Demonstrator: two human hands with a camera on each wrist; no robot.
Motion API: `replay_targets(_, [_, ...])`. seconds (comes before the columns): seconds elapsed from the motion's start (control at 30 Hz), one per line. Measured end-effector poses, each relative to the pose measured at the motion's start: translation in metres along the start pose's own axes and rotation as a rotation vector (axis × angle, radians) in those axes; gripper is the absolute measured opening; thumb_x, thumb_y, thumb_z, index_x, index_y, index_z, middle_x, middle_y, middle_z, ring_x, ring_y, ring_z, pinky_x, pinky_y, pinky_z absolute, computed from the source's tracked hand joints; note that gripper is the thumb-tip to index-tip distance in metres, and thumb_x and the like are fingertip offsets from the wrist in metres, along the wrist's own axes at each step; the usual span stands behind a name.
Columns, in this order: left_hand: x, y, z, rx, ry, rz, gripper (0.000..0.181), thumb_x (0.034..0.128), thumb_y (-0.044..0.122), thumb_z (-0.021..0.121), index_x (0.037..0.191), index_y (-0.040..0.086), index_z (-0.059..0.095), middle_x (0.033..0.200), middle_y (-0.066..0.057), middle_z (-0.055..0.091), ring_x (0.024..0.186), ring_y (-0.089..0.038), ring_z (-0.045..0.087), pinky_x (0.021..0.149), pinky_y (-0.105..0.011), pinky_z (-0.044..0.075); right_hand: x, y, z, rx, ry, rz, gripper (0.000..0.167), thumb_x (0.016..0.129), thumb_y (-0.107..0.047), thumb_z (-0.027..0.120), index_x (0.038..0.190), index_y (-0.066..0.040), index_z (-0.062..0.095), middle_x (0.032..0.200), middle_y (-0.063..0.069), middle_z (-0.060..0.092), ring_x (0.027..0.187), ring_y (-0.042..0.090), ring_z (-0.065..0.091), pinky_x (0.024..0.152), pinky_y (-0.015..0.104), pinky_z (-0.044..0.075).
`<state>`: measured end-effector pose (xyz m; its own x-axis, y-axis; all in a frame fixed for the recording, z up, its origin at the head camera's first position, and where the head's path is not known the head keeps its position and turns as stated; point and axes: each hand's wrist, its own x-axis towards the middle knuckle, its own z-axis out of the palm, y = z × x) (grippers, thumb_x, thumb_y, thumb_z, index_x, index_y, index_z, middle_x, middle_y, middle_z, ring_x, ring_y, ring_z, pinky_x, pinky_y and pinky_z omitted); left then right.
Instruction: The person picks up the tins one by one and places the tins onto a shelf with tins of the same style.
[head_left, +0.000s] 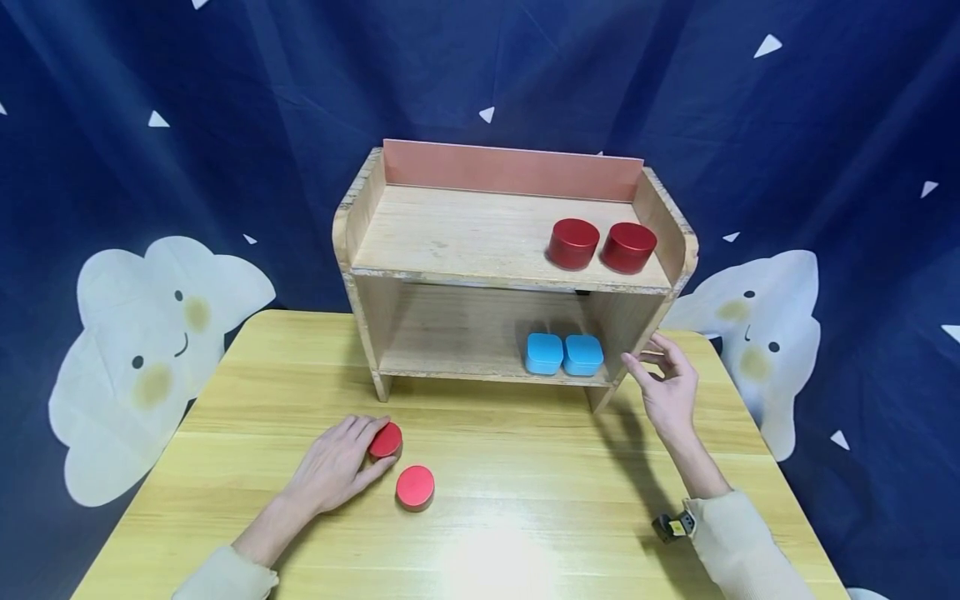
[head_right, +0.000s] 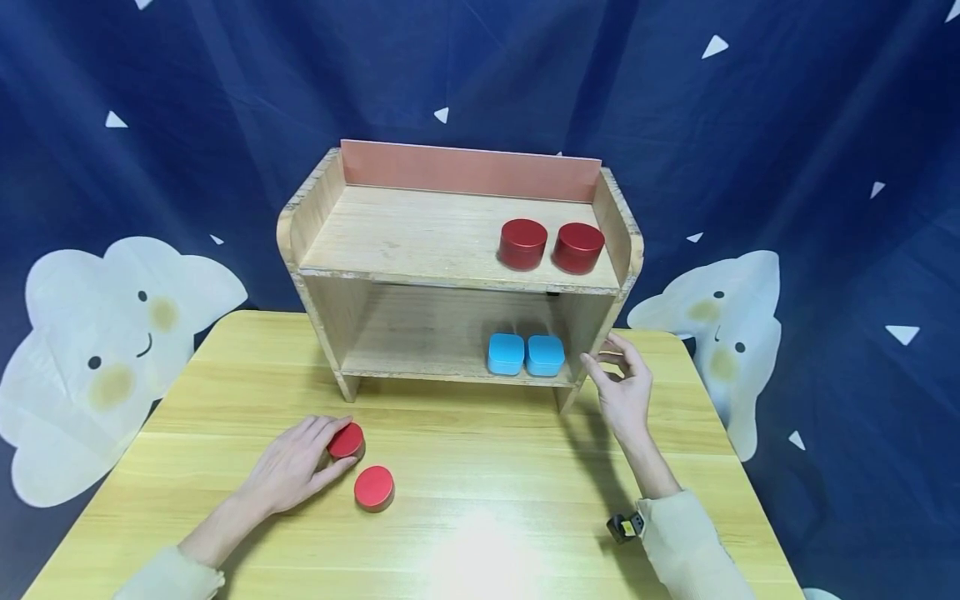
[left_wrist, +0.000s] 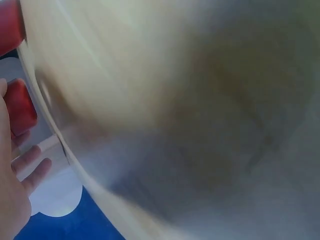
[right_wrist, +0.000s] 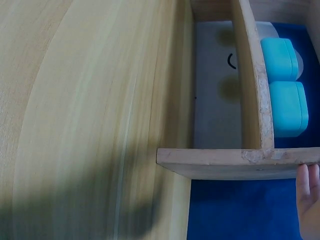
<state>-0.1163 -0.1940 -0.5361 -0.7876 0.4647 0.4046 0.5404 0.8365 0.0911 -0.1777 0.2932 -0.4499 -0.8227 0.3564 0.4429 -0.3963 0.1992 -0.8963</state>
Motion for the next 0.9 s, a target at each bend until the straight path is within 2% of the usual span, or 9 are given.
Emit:
replay_targets(0.3, [0.010, 0.002, -0.008, -0.022, 0.039, 0.024, 0.060, 0.0876, 0.049, 0.079, 0.133, 0.012, 0.067, 0.118, -0.004, 0.073, 0.107, -0.021, 0.069, 0.085, -0.040, 0.062, 0.000, 0.001, 0.000, 0.011, 0.001, -0.008, 0.046, 0.084, 0.018, 0.075, 0.128, 0.009, 0.067, 0.101, -0.017, 0.074, 0.083, -0.004, 0.071, 0.063, 0.010, 0.056])
replay_targets(0.53, [0.021, 0.006, -0.019, -0.039, 0.033, 0.029, 0.061, 0.0892, 0.048, 0.078, 0.137, 0.012, 0.065, 0.122, -0.005, 0.072, 0.108, -0.022, 0.068, 0.086, -0.040, 0.062, 0.001, 0.001, -0.001, 0.014, -0.003, -0.011, 0.046, 0.084, 0.018, 0.075, 0.129, 0.010, 0.067, 0.101, -0.017, 0.074, 0.083, -0.004, 0.071, 0.064, 0.009, 0.056])
replay_targets(0.7, [0.031, 0.009, -0.028, -0.027, 0.038, 0.063, 0.062, 0.0894, 0.049, 0.078, 0.137, 0.011, 0.065, 0.119, -0.006, 0.070, 0.106, -0.022, 0.066, 0.083, -0.039, 0.061, 0.000, 0.000, -0.001, 0.012, -0.002, -0.006, 0.046, 0.085, 0.017, 0.075, 0.129, 0.010, 0.067, 0.101, -0.018, 0.074, 0.083, -0.005, 0.071, 0.064, 0.009, 0.056])
replay_targets(0.9, [0.045, 0.012, -0.038, -0.021, 0.080, 0.123, 0.065, 0.0882, 0.049, 0.079, 0.138, 0.010, 0.064, 0.117, -0.005, 0.070, 0.101, -0.022, 0.064, 0.077, -0.035, 0.059, 0.001, 0.000, 0.000, 0.014, -0.002, -0.003, 0.046, 0.085, 0.017, 0.075, 0.129, 0.009, 0.067, 0.101, -0.017, 0.074, 0.083, -0.004, 0.071, 0.064, 0.010, 0.056])
